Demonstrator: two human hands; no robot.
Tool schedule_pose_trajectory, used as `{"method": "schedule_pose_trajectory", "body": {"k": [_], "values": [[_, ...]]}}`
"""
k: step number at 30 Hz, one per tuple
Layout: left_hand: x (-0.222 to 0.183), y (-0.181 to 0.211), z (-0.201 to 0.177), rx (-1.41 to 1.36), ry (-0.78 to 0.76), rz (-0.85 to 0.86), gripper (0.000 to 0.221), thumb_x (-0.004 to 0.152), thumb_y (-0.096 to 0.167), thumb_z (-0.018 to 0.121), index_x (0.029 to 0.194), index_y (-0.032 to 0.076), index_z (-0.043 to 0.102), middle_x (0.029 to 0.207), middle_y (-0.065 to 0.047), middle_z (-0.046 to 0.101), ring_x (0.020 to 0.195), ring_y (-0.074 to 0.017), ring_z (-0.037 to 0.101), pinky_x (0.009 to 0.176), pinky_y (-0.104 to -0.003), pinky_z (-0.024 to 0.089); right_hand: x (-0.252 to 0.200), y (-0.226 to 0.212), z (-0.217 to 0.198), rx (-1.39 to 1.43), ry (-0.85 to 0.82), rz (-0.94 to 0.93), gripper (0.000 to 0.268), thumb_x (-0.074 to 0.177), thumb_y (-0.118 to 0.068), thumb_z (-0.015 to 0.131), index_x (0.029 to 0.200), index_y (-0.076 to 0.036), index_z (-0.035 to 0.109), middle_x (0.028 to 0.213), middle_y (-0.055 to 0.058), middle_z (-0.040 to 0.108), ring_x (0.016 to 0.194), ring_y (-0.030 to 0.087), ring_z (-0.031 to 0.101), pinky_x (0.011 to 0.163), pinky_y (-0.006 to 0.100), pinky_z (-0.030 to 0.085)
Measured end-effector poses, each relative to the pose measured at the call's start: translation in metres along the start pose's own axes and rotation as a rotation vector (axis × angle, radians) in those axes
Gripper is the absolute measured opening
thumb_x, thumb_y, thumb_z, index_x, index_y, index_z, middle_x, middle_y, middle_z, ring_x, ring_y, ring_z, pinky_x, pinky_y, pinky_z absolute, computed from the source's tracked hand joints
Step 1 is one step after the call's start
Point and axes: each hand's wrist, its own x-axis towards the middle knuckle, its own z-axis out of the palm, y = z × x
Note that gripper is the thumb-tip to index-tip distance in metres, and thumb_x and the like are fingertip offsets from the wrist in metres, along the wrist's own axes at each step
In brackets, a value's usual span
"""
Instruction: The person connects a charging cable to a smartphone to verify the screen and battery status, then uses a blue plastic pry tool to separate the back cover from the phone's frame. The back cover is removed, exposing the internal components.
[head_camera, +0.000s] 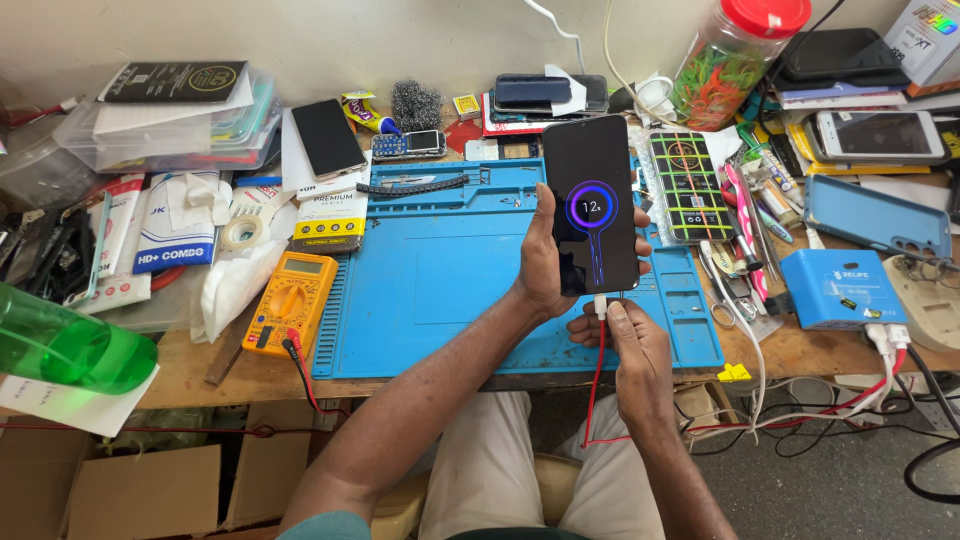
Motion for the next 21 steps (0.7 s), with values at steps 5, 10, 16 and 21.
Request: {"method": "schedule_pose_trajectory", "body": {"k": [5,10,16,21], "values": [[0.0017,0.0007,-0.0013,-0.005,0.010,-0.011,0.095,0.105,0.077,0.028,0.162,0.001,0.033,0.127,-0.023,0.063,0.107,-0.0305,0.072,0.092,-0.048,0.064,0.0009,0.0011,-0.0001,-0.009,0.004,0.002,0.047,0.108,-0.034,0.040,0.109,0.004,0.068,0.088,0.015,0.074,0.081,0.019,0.071,0.078,0.033,0.056],[0.0017,-0.0014,-0.0038,0.003,0.013,-0.004,0.094,0.106,0.077,0.027,0.162,0.001,0.033,0.127,-0.024,0.063,0.107,-0.0309,0.071,0.092,-0.048,0.064,0.0008,0.0019,-0.0004,-0.015,0.003,0.002,0.048,0.108,-0.034,0.040,0.109,0.004,0.068,0.088,0.015,0.074,0.082,0.019,0.071,0.078,0.033,0.056],[0.0013,-0.0016,-0.0035,0.046,0.004,0.012,0.094,0.106,0.076,0.027,0.162,0.001,0.034,0.127,-0.024,0.063,0.107,-0.0304,0.072,0.091,-0.048,0.064,0.0004,0.0003,0.0000,-0.034,0.005,0.002,0.048,0.108,-0.034,0.039,0.109,0.004,0.068,0.088,0.015,0.075,0.082,0.019,0.071,0.078,0.033,0.056],[0.0013,-0.0005,-0.0035,0.013,0.004,0.002,0.095,0.106,0.077,0.027,0.162,0.000,0.034,0.127,-0.023,0.063,0.107,-0.0302,0.072,0.092,-0.048,0.064,0.0000,0.0004,0.0006,0.004,0.000,-0.021,0.046,0.108,-0.034,0.041,0.109,0.004,0.067,0.089,0.015,0.074,0.081,0.019,0.070,0.079,0.033,0.055]]}}
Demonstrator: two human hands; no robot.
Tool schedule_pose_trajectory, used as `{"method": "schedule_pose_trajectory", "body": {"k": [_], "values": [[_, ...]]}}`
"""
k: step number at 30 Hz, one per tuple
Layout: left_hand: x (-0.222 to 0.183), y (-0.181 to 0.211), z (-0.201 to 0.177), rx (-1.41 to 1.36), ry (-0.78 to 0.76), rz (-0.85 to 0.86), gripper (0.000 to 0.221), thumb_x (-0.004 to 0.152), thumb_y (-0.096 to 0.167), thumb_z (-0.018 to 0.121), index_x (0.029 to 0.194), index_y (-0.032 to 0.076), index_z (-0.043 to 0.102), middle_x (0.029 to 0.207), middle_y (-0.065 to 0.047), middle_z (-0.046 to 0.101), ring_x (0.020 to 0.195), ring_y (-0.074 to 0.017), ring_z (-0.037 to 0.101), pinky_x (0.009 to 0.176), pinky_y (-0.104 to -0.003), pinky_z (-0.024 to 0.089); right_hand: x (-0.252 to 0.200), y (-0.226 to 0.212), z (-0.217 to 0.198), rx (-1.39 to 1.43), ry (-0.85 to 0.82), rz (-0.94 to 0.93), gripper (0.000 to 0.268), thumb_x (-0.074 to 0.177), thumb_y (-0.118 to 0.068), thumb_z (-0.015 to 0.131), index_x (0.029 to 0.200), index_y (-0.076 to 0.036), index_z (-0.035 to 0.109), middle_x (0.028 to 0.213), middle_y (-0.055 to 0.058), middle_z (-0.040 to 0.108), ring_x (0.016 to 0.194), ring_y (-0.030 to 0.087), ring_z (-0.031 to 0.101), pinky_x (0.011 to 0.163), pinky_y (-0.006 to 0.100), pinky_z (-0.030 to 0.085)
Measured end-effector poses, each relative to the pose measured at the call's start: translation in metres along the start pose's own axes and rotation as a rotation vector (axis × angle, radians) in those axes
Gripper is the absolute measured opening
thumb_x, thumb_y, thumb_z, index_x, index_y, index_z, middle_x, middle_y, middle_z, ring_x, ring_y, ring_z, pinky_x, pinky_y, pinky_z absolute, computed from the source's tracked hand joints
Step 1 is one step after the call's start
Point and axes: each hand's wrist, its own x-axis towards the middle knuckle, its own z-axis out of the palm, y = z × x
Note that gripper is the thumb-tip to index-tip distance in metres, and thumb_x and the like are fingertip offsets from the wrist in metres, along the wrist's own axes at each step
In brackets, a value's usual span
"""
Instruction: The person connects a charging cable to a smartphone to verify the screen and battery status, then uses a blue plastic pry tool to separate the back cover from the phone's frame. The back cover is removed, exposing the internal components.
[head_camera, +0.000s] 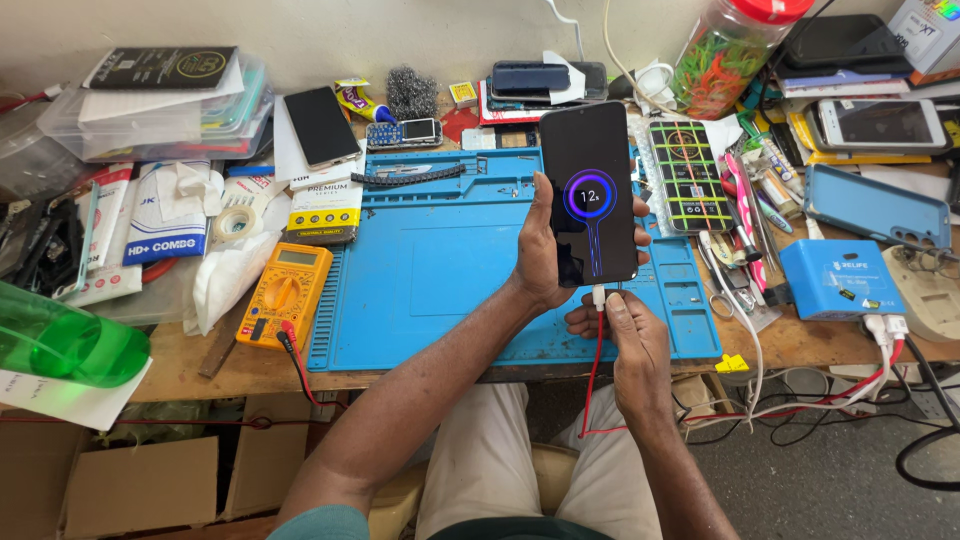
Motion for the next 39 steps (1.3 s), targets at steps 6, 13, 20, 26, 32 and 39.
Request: {"method": "schedule_pose_trajectory", "body": {"k": [6,13,20,26,32,39], "values": [[0.000,-0.001,-0.002,-0.048,-0.006,-0.005,0.095,0.107,0.077,0.028,0.162,-0.001,0.035,0.129,-0.023,0.063,0.108,-0.0312,0.072,0.093,-0.049,0.064,0.000,0.002,-0.001,0.013,0.002,-0.004,0.045,0.109,-0.033,0.041,0.109,0.004,0.067,0.089,0.015,0.074,0.082,0.018,0.070,0.079,0.032,0.055],[-0.001,0.002,0.002,-0.002,0.041,-0.018,0.095,0.105,0.077,0.027,0.162,0.001,0.035,0.129,-0.024,0.063,0.108,-0.0318,0.071,0.094,-0.051,0.063,0.001,0.007,-0.002,0.045,-0.011,-0.012,0.044,0.109,-0.033,0.041,0.110,0.003,0.066,0.090,0.014,0.074,0.082,0.018,0.070,0.079,0.031,0.055],[0.000,-0.002,-0.004,-0.028,0.007,-0.007,0.093,0.106,0.076,0.025,0.163,0.002,0.032,0.129,-0.024,0.063,0.108,-0.0318,0.072,0.094,-0.051,0.063,0.002,0.002,0.001,0.005,-0.033,0.021,0.043,0.109,-0.034,0.043,0.111,0.002,0.066,0.089,0.013,0.075,0.081,0.017,0.069,0.078,0.030,0.053],[0.001,-0.006,-0.008,-0.045,-0.007,0.018,0.091,0.107,0.074,0.024,0.162,0.002,0.032,0.127,-0.025,0.063,0.107,-0.0315,0.072,0.093,-0.050,0.064,0.002,0.000,0.007,-0.038,-0.037,0.028,0.044,0.110,-0.036,0.040,0.103,0.000,0.065,0.085,0.013,0.076,0.077,0.016,0.069,0.075,0.030,0.054],[0.000,-0.006,-0.007,0.007,0.036,0.049,0.091,0.108,0.074,0.024,0.160,0.001,0.034,0.126,-0.025,0.063,0.106,-0.0309,0.072,0.091,-0.050,0.064,0.003,0.004,0.009,-0.140,0.003,0.012,0.046,0.111,-0.038,0.039,0.091,-0.003,0.060,0.081,0.012,0.077,0.075,0.015,0.069,0.072,0.030,0.052],[0.014,0.024,-0.016,-0.003,0.139,0.350,0.085,0.110,0.074,0.026,0.145,-0.001,0.045,0.119,-0.021,0.063,0.107,-0.0333,0.069,0.092,-0.054,0.062,-0.012,0.003,0.010,-0.281,-0.027,-0.116,0.046,0.113,-0.035,0.038,0.089,-0.003,0.060,0.084,0.010,0.078,0.078,0.013,0.071,0.075,0.028,0.055]]}}
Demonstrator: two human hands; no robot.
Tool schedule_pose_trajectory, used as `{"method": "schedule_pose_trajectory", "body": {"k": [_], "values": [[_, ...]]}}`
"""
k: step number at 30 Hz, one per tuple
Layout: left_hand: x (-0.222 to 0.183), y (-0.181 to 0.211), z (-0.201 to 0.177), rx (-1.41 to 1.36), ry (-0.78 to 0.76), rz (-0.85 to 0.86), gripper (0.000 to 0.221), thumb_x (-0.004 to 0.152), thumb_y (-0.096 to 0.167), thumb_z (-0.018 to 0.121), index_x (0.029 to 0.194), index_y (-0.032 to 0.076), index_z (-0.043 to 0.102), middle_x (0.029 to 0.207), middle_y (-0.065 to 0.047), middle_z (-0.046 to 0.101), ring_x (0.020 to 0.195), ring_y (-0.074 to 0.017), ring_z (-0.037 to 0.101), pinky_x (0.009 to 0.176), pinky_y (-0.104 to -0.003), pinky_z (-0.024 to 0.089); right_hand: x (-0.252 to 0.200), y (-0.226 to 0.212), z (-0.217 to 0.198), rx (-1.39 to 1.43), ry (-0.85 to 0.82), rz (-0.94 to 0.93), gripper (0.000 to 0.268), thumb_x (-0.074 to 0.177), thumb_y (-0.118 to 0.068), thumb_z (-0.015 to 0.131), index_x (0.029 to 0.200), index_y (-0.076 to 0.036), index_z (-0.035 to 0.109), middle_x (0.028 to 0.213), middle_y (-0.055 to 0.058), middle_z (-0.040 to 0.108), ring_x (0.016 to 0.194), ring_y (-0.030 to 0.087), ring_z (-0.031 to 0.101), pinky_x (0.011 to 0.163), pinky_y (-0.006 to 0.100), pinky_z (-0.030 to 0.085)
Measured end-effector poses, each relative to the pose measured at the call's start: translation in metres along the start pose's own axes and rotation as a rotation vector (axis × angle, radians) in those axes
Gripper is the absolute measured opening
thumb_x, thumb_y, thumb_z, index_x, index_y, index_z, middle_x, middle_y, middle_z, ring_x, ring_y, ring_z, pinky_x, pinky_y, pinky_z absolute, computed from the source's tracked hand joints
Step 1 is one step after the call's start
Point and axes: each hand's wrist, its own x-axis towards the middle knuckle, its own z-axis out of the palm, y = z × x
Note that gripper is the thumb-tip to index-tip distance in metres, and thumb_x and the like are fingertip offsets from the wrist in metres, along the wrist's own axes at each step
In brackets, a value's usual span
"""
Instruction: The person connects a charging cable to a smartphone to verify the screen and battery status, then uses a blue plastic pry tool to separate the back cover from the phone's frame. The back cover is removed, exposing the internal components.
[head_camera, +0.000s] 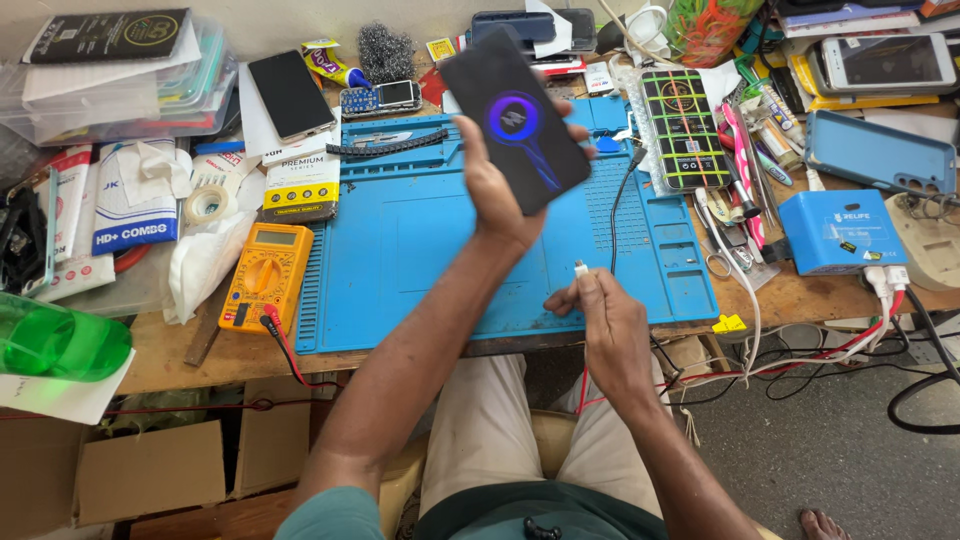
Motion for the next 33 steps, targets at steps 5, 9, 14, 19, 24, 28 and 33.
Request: {"method": "schedule_pose_trajectory", "body": {"k": [5,9,14,19,24,28,33], "values": [[0.003,0.015,-0.001,0.054,0.053,-0.021,0.085,0.104,0.074,0.028,0.145,0.002,0.046,0.122,-0.022,0.064,0.104,-0.0347,0.069,0.087,-0.053,0.062,0.021,0.004,-0.029,0.352,0.173,0.137,0.029,0.114,-0.029,0.045,0.104,-0.009,0.062,0.086,0.010,0.072,0.065,0.010,0.054,0.058,0.026,0.042],[-0.002,0.008,0.005,0.126,0.091,-0.040,0.085,0.103,0.074,0.030,0.145,0.002,0.045,0.121,-0.022,0.063,0.103,-0.0356,0.069,0.087,-0.055,0.062,0.073,0.007,-0.083,-0.184,0.211,0.060,0.030,0.103,-0.031,0.067,0.095,-0.002,0.067,0.079,0.011,0.068,0.065,0.013,0.057,0.056,0.029,0.044],[-0.006,0.001,0.008,0.126,0.070,-0.086,0.087,0.102,0.074,0.029,0.146,0.000,0.044,0.122,-0.023,0.063,0.103,-0.0363,0.070,0.087,-0.054,0.062,0.142,0.019,-0.080,-0.786,0.077,0.069,0.045,0.091,-0.046,0.078,0.090,-0.001,0.076,0.080,0.023,0.072,0.071,0.035,0.071,0.066,0.046,0.053],[-0.004,0.001,0.001,0.127,0.026,-0.057,0.089,0.103,0.076,0.030,0.148,0.000,0.043,0.124,-0.023,0.062,0.105,-0.0363,0.070,0.088,-0.053,0.062,0.156,0.033,-0.050,-1.004,0.133,-0.040,0.043,0.083,-0.044,0.082,0.091,-0.003,0.076,0.084,0.026,0.072,0.080,0.045,0.071,0.071,0.055,0.055],[-0.006,0.001,-0.005,0.063,0.022,-0.082,0.092,0.106,0.077,0.030,0.149,-0.003,0.042,0.128,-0.025,0.061,0.108,-0.0377,0.068,0.091,-0.056,0.061,0.156,0.027,-0.043,-0.921,0.100,-0.032,0.033,0.091,-0.035,0.077,0.093,-0.001,0.075,0.085,0.022,0.073,0.080,0.041,0.071,0.072,0.053,0.055],[-0.001,0.002,-0.008,0.013,0.048,-0.015,0.087,0.105,0.076,0.028,0.150,0.002,0.042,0.127,-0.025,0.061,0.108,-0.0380,0.068,0.091,-0.058,0.060,0.120,0.009,-0.059,0.010,0.004,-0.102,0.020,0.098,-0.016,0.073,0.110,0.000,0.072,0.090,0.008,0.077,0.077,0.008,0.068,0.067,0.023,0.050],[-0.002,0.002,-0.005,0.020,0.086,0.035,0.085,0.107,0.074,0.026,0.149,0.002,0.043,0.126,-0.025,0.061,0.108,-0.0376,0.067,0.090,-0.059,0.060,0.068,-0.006,-0.052,0.494,0.034,0.070,0.021,0.100,-0.013,0.068,0.117,-0.001,0.072,0.074,0.001,0.068,0.050,-0.001,0.040,0.045,0.017,0.027]]}}
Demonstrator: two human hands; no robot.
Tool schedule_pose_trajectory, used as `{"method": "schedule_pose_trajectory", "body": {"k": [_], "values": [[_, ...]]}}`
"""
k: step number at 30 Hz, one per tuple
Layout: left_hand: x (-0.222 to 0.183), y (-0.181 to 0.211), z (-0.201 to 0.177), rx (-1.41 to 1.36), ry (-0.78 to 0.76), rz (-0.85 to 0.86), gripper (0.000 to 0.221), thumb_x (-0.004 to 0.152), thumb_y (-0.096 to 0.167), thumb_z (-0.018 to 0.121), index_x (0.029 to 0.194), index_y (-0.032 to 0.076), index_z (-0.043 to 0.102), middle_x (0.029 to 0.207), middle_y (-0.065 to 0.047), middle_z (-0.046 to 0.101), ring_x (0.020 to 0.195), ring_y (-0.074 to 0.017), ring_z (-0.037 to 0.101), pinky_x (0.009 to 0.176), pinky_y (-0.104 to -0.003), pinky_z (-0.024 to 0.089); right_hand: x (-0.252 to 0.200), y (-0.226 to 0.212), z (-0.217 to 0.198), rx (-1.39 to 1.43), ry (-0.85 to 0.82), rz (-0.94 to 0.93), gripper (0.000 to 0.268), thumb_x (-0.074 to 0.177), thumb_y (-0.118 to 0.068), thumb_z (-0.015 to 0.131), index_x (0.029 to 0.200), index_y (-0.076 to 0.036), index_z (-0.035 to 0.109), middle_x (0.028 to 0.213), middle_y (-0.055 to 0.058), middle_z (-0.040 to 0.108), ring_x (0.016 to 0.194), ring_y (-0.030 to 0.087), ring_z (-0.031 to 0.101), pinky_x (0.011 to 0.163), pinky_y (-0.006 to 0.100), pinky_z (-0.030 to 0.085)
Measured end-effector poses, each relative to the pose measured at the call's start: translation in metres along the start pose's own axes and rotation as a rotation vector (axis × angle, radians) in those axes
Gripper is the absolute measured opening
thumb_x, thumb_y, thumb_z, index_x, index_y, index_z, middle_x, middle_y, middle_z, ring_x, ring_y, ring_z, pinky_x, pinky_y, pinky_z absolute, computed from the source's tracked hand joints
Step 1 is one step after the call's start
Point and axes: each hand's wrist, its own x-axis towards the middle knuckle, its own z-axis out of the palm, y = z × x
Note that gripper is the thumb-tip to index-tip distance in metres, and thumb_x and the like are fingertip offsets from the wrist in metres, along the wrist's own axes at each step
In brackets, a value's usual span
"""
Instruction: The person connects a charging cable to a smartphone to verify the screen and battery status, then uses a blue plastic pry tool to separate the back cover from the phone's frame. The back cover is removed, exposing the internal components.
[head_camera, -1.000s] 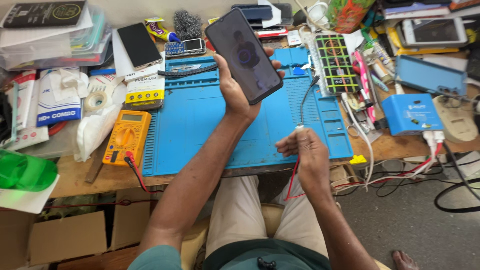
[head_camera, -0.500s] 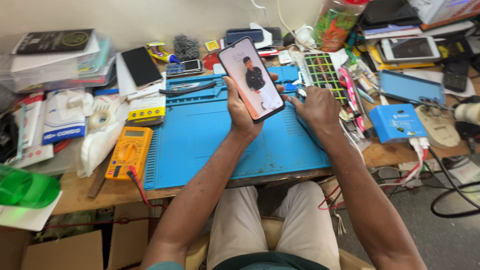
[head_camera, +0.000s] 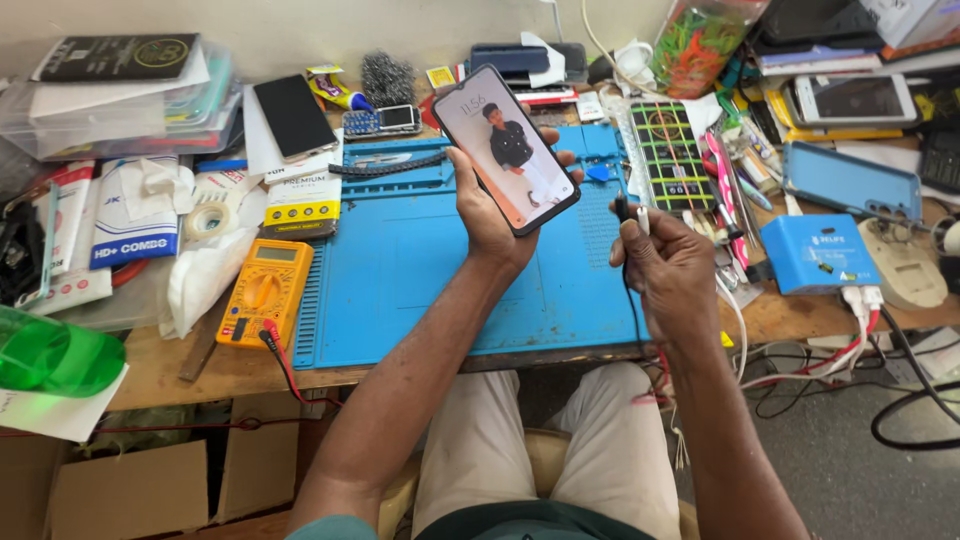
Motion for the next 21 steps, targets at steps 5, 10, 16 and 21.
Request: {"method": "schedule_pose_trajectory", "body": {"k": [5,10,16,21], "values": [[-0.005,-0.001,0.005,-0.047,-0.009,-0.075,0.085,0.109,0.073,0.023,0.149,0.001,0.042,0.128,-0.025,0.060,0.109,-0.0379,0.067,0.093,-0.059,0.059,-0.017,0.014,0.013,-0.014,0.062,-0.009,0.022,0.097,-0.013,0.074,0.113,0.002,0.072,0.074,0.002,0.067,0.056,0.000,0.047,0.048,0.017,0.029],[-0.005,-0.007,-0.001,-0.115,-0.003,-0.107,0.084,0.110,0.073,0.017,0.149,0.002,0.042,0.131,-0.025,0.058,0.112,-0.0392,0.065,0.096,-0.060,0.058,-0.019,0.023,0.021,-0.114,0.043,-0.084,0.020,0.094,-0.012,0.079,0.109,0.002,0.073,0.080,0.002,0.070,0.069,0.005,0.064,0.063,0.018,0.047],[-0.003,-0.009,-0.008,-0.143,-0.011,-0.111,0.085,0.111,0.073,0.013,0.150,0.002,0.041,0.132,-0.026,0.058,0.112,-0.0396,0.065,0.096,-0.060,0.057,-0.019,0.025,0.034,-0.298,0.071,-0.019,0.022,0.093,-0.016,0.078,0.107,0.000,0.075,0.074,0.002,0.069,0.066,0.005,0.062,0.060,0.019,0.046],[-0.004,-0.011,-0.009,-0.123,-0.013,-0.112,0.086,0.111,0.073,0.012,0.151,0.002,0.040,0.132,-0.026,0.057,0.113,-0.0397,0.065,0.097,-0.059,0.058,-0.014,0.028,0.036,-0.276,0.058,-0.042,0.021,0.094,-0.016,0.078,0.106,0.001,0.074,0.074,0.002,0.068,0.067,0.005,0.062,0.060,0.019,0.046]]}}
